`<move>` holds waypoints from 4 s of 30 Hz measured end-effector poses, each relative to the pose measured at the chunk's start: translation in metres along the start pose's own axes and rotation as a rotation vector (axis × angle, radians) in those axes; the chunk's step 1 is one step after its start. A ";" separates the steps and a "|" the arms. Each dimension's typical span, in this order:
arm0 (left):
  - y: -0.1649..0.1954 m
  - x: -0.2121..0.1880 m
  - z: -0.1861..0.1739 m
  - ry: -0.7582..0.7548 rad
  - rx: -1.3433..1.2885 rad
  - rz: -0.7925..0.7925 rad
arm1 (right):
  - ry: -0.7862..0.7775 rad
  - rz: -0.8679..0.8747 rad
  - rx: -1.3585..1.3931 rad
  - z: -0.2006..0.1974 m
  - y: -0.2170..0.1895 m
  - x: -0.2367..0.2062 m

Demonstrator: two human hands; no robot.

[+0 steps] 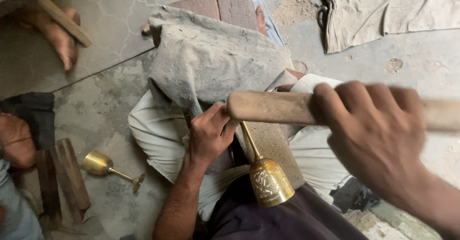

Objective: The person sits on the floor holding an engraved brass goblet against a stone support and uses a small punch with a wooden mallet to hammer and refine the embossed decoration on the goblet's bowl, repositioning the goblet and punch repeatedly while working around the design.

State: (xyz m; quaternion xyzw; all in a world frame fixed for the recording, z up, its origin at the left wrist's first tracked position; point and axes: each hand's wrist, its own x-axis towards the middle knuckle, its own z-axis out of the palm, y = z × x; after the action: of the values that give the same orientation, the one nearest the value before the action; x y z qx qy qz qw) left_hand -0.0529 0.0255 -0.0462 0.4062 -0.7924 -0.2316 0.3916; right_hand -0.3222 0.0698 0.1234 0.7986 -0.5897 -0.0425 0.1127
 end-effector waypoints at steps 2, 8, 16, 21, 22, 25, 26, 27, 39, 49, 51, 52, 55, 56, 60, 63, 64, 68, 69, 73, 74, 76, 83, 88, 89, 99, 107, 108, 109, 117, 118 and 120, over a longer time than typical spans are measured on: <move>0.004 0.001 -0.001 0.035 -0.084 -0.040 | -0.355 0.091 0.036 0.001 -0.003 -0.020; 0.032 -0.011 -0.023 0.129 -0.144 -0.371 | -0.490 -0.122 0.465 0.035 -0.066 -0.083; 0.055 -0.010 -0.024 -0.015 -0.137 -0.586 | -0.514 0.362 1.110 0.076 -0.076 -0.104; 0.054 -0.011 -0.035 0.036 -0.098 -0.431 | -0.680 0.496 1.548 0.074 -0.053 -0.083; 0.055 -0.012 -0.035 0.088 -0.046 -0.394 | -0.744 0.459 1.457 0.071 -0.048 -0.079; 0.055 -0.008 -0.031 0.227 -0.073 -0.297 | -0.878 0.415 1.238 0.060 -0.032 -0.070; 0.053 -0.006 -0.029 0.272 -0.112 -0.266 | -0.891 0.446 1.200 0.057 -0.028 -0.065; 0.049 -0.002 -0.025 0.250 -0.159 -0.256 | -0.904 0.480 1.163 0.054 -0.024 -0.060; 0.029 0.000 -0.006 0.206 0.118 0.059 | 0.133 0.125 0.573 0.023 -0.008 -0.024; 0.035 0.014 -0.012 0.091 0.048 -0.014 | 0.151 0.117 0.154 0.031 -0.004 -0.020; 0.037 0.014 -0.016 0.171 -0.052 -0.080 | 0.164 0.177 0.442 0.023 0.001 -0.020; 0.037 0.014 -0.018 0.214 -0.100 -0.115 | 0.176 0.184 0.418 0.021 0.002 -0.018; 0.033 0.013 -0.019 0.196 -0.072 -0.092 | 0.219 0.157 0.327 0.014 0.003 -0.011; 0.031 0.013 -0.018 0.167 -0.035 -0.060 | 0.245 0.120 0.279 0.012 0.003 -0.008; 0.025 0.009 -0.008 0.175 -0.081 -0.030 | 0.273 0.085 0.458 0.003 0.000 0.004; 0.022 0.003 -0.003 0.159 -0.081 -0.016 | 0.233 0.129 0.836 -0.002 -0.001 0.009; 0.021 0.001 -0.002 0.160 -0.086 0.004 | 0.207 0.074 0.632 -0.002 -0.001 0.012; 0.020 -0.005 0.002 0.134 0.016 0.038 | 0.211 -0.065 0.169 0.000 0.003 0.019; 0.019 -0.006 0.003 0.149 0.013 0.032 | 0.243 -0.081 0.140 0.001 0.003 0.021; 0.016 -0.006 0.012 0.146 -0.001 -0.021 | 0.116 -0.057 0.079 -0.002 0.007 0.028; 0.016 -0.006 0.013 0.127 -0.007 -0.043 | 0.113 0.026 0.269 -0.003 0.006 0.030; 0.017 -0.005 0.014 0.109 -0.056 -0.088 | 0.097 0.040 0.275 -0.007 0.007 0.032; 0.024 0.003 0.007 0.118 -0.093 -0.147 | -0.066 -0.002 0.024 -0.009 0.007 0.041; 0.026 0.008 0.004 0.073 -0.194 -0.175 | -0.020 0.045 0.186 -0.015 0.005 0.043; 0.026 0.009 0.005 0.072 -0.183 -0.161 | -0.090 0.000 -0.017 -0.018 0.004 0.041; 0.025 0.007 0.006 0.154 -0.172 -0.084 | -0.029 0.029 0.076 -0.028 0.005 0.031; 0.013 -0.010 0.012 0.216 -0.054 -0.033 | 0.184 -0.057 0.195 -0.023 0.002 0.026; 0.011 -0.011 0.014 0.222 -0.069 -0.014 | 0.185 -0.078 0.253 -0.021 0.002 0.027; 0.010 -0.012 0.016 0.230 -0.083 0.003 | 0.148 -0.073 0.197 -0.019 0.001 0.026; 0.008 -0.023 0.029 0.258 -0.099 0.005 | 0.152 -0.131 -0.101 -0.021 -0.007 0.026; 0.007 -0.025 0.030 0.235 -0.052 -0.024 | 0.190 -0.158 -0.111 -0.022 -0.006 0.026; 0.005 -0.028 0.033 0.219 -0.011 -0.041 | 0.261 -0.218 -0.124 -0.025 -0.005 0.027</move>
State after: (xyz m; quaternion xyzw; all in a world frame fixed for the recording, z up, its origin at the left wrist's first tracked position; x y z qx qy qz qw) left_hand -0.0715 0.0532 -0.0744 0.4432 -0.7350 -0.1982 0.4734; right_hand -0.3047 0.0487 0.1482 0.8480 -0.4762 0.0132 0.2321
